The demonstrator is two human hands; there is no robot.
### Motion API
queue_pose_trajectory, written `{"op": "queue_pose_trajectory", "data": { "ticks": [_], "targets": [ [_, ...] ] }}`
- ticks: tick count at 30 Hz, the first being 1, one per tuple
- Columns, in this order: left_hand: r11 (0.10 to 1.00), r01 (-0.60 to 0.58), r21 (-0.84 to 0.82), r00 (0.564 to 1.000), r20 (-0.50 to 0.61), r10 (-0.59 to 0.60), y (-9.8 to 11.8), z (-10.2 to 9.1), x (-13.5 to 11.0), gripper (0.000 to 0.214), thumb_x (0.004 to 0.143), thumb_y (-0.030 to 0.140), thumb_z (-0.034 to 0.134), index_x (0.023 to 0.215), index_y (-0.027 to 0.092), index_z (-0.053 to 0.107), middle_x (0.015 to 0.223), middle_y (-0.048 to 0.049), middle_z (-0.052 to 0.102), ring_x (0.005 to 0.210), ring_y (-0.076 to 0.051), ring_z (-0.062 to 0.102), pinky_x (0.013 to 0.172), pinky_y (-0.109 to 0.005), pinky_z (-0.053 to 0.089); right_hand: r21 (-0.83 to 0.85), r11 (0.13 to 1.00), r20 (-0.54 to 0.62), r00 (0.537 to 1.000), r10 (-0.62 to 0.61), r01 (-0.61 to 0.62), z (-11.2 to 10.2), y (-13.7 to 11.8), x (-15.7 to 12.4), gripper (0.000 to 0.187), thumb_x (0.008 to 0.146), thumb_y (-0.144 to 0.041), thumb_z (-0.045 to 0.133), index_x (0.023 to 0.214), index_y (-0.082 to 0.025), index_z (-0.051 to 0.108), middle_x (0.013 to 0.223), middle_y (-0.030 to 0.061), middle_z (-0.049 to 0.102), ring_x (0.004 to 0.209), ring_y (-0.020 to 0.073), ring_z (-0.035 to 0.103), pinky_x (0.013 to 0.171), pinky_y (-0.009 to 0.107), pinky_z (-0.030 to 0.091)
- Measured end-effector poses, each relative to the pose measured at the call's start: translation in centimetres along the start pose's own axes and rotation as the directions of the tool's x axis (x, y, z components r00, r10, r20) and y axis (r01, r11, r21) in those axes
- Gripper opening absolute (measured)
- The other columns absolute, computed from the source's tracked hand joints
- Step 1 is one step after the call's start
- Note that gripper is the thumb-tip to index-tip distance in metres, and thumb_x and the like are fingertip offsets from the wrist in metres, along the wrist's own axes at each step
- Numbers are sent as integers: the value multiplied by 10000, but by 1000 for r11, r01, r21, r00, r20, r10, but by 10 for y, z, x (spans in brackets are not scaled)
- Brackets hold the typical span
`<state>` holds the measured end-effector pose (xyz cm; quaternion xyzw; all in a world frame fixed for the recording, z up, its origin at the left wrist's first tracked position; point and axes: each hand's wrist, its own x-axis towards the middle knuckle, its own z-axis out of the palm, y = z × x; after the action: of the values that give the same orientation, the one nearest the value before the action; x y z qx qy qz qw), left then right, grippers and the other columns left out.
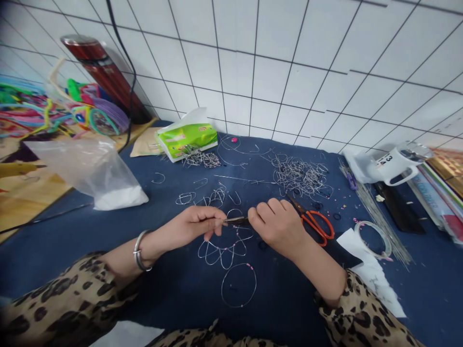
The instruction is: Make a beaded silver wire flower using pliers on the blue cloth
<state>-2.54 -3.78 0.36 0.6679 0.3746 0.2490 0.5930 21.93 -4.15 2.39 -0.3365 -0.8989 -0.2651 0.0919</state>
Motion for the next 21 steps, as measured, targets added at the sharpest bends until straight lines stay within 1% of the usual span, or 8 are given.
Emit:
{"op": "queue_pose_trajectory", "data": {
  "ticks": [4,9,12,16,18,21],
  "targets": [
    [999,21,-29,1000,20,-21,0,0,0,173,862,228,450,900,180,611,737,-9,630,517,-77,510,529,-205,406,-5,1000,-32,999,-22,21,1,1,-1,142,863,-214,496,979,-224,578,741,0,531,688,143,356,604,323,240],
    [1000,14,-14,999,44,-13,0,-2,-1,169,871,225,440,867,166,599,728,2,615,520,-63,503,528,-191,402,-14,998,-85,995,-54,53,1,2,-2,151,852,-204,523,991,-220,577,737,-10,537,675,134,344,590,317,235],
    [1000,-13,0,1000,23,13,-2,-1,0,171,874,214,438,891,160,599,737,5,615,533,-62,509,540,-190,411,-4,999,-97,994,-51,51,2,2,-2,148,848,-215,529,987,-216,579,706,-15,520,659,130,328,577,316,224],
    [997,-44,58,998,-40,47,-4,3,-1,167,868,187,445,850,147,606,721,7,606,549,-63,531,544,-188,413,38,999,-29,999,-21,22,2,2,-2,125,854,-225,514,955,-202,584,685,-8,493,666,134,328,581,314,227],
    [996,-46,78,997,-64,51,-4,5,-2,162,863,179,453,822,143,607,681,15,591,548,-63,537,535,-182,407,70,998,18,1000,-7,5,1,2,-1,128,863,-227,496,952,-196,584,698,0,493,681,139,339,590,311,237],
    [995,-47,91,995,-89,56,-4,7,-3,171,868,191,456,834,148,618,615,26,576,550,-68,544,539,-179,411,126,992,75,997,18,-27,0,2,0,143,877,-244,467,941,-192,584,715,8,493,697,145,350,599,307,249]
  ]
}}
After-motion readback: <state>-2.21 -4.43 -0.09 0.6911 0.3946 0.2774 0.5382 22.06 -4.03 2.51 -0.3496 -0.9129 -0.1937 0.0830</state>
